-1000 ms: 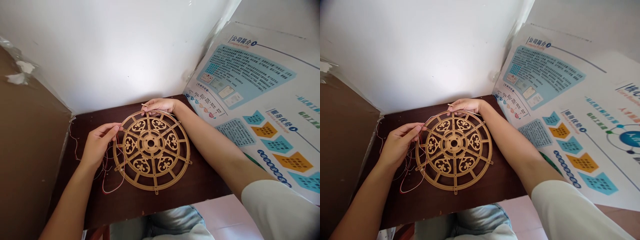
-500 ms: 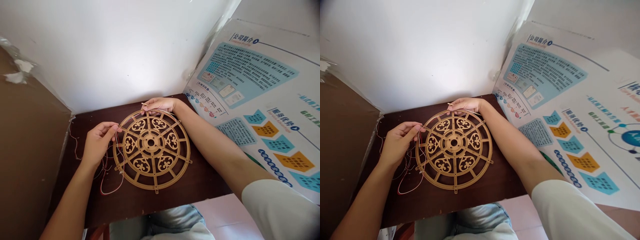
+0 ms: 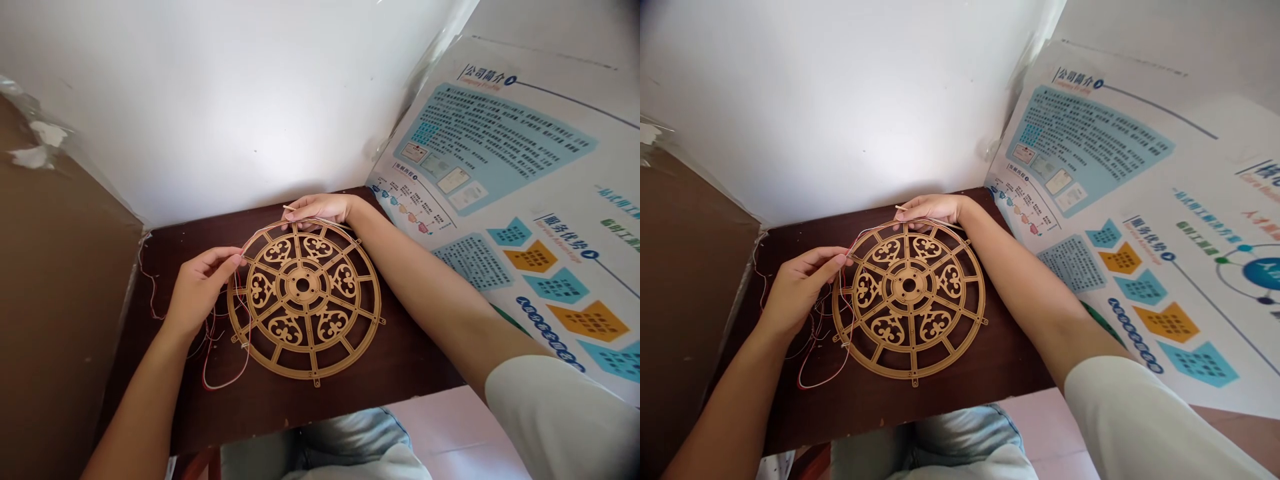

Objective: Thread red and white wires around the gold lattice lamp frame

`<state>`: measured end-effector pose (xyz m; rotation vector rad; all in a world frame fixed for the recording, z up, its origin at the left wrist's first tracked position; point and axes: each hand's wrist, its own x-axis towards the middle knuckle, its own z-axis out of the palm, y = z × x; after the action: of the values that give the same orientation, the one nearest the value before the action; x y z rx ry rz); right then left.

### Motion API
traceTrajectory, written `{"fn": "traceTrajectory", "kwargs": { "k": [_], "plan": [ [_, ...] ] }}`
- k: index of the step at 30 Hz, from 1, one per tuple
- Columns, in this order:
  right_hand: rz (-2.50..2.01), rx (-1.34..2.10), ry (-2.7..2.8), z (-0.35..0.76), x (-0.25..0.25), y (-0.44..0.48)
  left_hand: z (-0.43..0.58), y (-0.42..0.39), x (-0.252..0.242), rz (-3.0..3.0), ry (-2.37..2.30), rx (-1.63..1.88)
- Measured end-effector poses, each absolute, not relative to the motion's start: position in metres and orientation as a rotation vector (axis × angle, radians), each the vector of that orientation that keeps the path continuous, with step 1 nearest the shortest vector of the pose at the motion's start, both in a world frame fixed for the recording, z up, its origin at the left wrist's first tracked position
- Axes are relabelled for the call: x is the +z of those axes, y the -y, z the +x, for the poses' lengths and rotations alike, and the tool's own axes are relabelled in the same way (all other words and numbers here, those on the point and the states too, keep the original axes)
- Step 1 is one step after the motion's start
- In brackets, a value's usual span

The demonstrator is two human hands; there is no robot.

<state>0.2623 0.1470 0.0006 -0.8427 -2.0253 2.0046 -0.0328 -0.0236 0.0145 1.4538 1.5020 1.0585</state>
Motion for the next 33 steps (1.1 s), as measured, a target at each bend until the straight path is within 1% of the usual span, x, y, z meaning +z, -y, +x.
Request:
{"fn": "traceTrajectory", "kwargs": {
  "k": [6, 12, 16, 18, 19, 23, 28, 33],
  "plan": [
    [-1.010, 1.736, 2.379, 0.268, 0.019, -0.152, -0.028, 0.029, 0.010, 1.734, -1.515, 0.955],
    [-1.058, 1.626, 2.591, 0.285, 0.036, -0.155, -0.022, 0.031, 0.008, 1.647, -1.404, 0.876],
    [-1.094, 1.384, 2.622, 0.279, 0.051, -0.144, -0.014, 0.033, 0.008, 1.647, -1.393, 0.936],
    [-0.974, 1.293, 2.582, 0.266, 0.058, -0.133, -0.010, 0.035, 0.008, 1.653, -1.402, 0.995],
    [-0.892, 1.319, 2.584, 0.257, 0.061, -0.126, -0.009, 0.036, 0.008, 1.655, -1.409, 1.019],
    [-0.651, 1.623, 2.563, 0.223, 0.059, -0.104, -0.008, 0.038, 0.005, 1.743, -1.439, 1.053],
    [-0.632, 1.843, 2.530, 0.210, 0.036, -0.103, -0.010, 0.038, 0.002, 2.101, -1.473, 1.105],
    [-0.544, 2.091, 2.475, 0.211, 0.022, -0.109, -0.010, 0.037, 0.006, 2.430, -1.410, 1.085]
  ]
}}
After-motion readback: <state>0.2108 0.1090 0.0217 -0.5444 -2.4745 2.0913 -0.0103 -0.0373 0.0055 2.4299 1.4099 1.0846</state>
